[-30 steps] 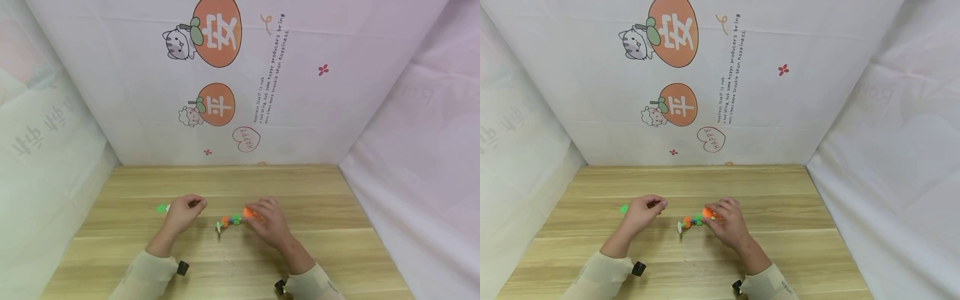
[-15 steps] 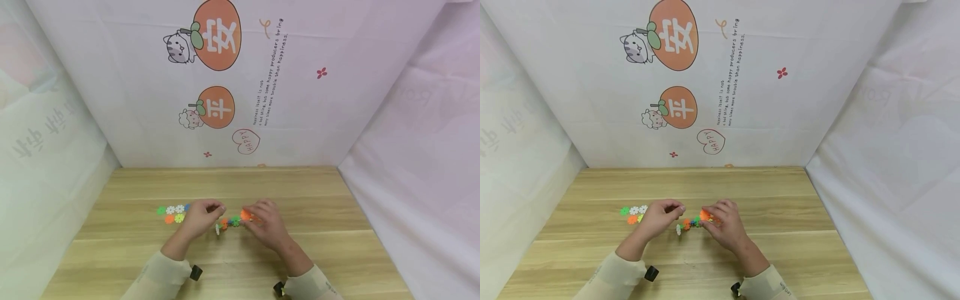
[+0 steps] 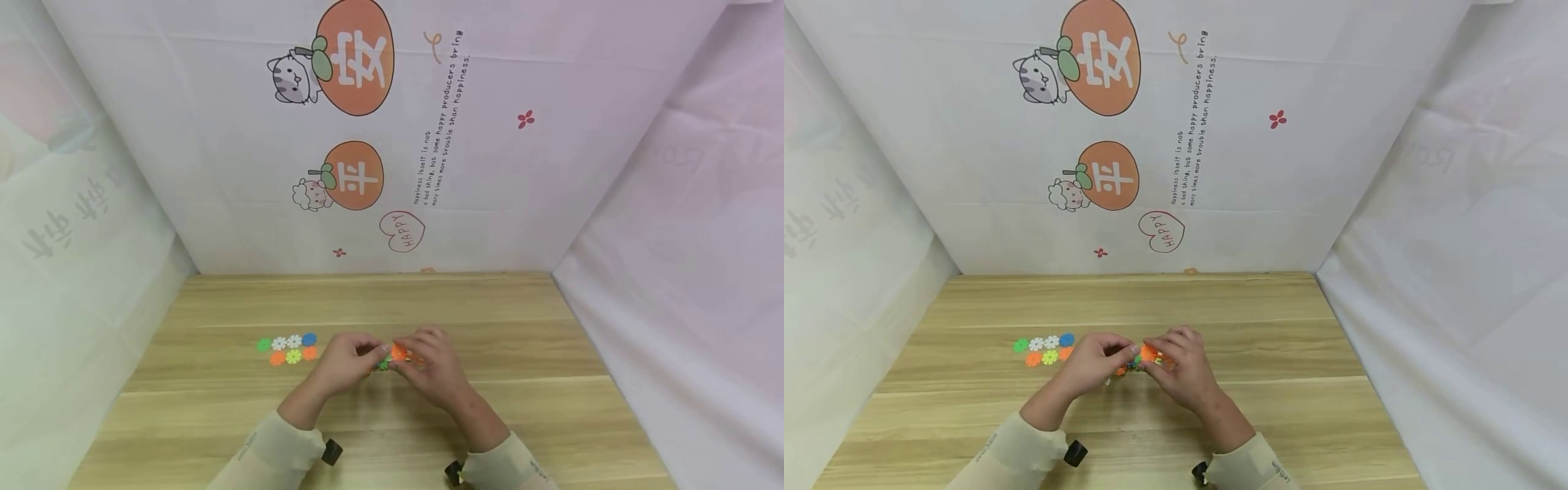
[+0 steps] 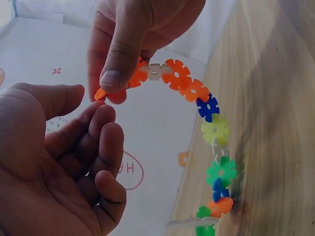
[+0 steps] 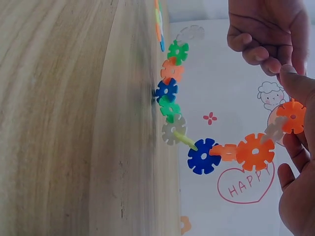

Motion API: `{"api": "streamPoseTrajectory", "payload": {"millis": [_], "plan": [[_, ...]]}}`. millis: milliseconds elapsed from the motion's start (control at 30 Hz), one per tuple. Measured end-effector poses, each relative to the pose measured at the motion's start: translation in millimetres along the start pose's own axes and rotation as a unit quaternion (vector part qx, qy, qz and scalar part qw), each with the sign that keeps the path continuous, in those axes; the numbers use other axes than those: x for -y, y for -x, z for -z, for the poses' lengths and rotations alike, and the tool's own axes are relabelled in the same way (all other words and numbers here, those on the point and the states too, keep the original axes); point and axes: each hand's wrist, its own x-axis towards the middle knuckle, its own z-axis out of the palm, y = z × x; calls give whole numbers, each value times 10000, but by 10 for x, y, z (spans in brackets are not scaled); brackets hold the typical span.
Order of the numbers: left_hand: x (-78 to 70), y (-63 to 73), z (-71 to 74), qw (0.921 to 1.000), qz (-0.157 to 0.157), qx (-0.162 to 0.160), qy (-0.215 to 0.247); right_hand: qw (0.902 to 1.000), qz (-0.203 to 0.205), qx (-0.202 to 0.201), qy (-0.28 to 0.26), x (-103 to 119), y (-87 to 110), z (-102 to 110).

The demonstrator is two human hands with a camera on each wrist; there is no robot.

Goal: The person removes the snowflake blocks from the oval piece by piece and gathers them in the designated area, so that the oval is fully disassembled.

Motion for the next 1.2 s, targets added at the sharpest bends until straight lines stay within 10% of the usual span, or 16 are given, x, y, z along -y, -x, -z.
{"api": "streamPoseTrajectory", "payload": {"millis": [1200], "plan": [[37, -49, -3, 9991, 241, -212, 282, 9993, 190, -303, -46, -78, 14, 6]]}}
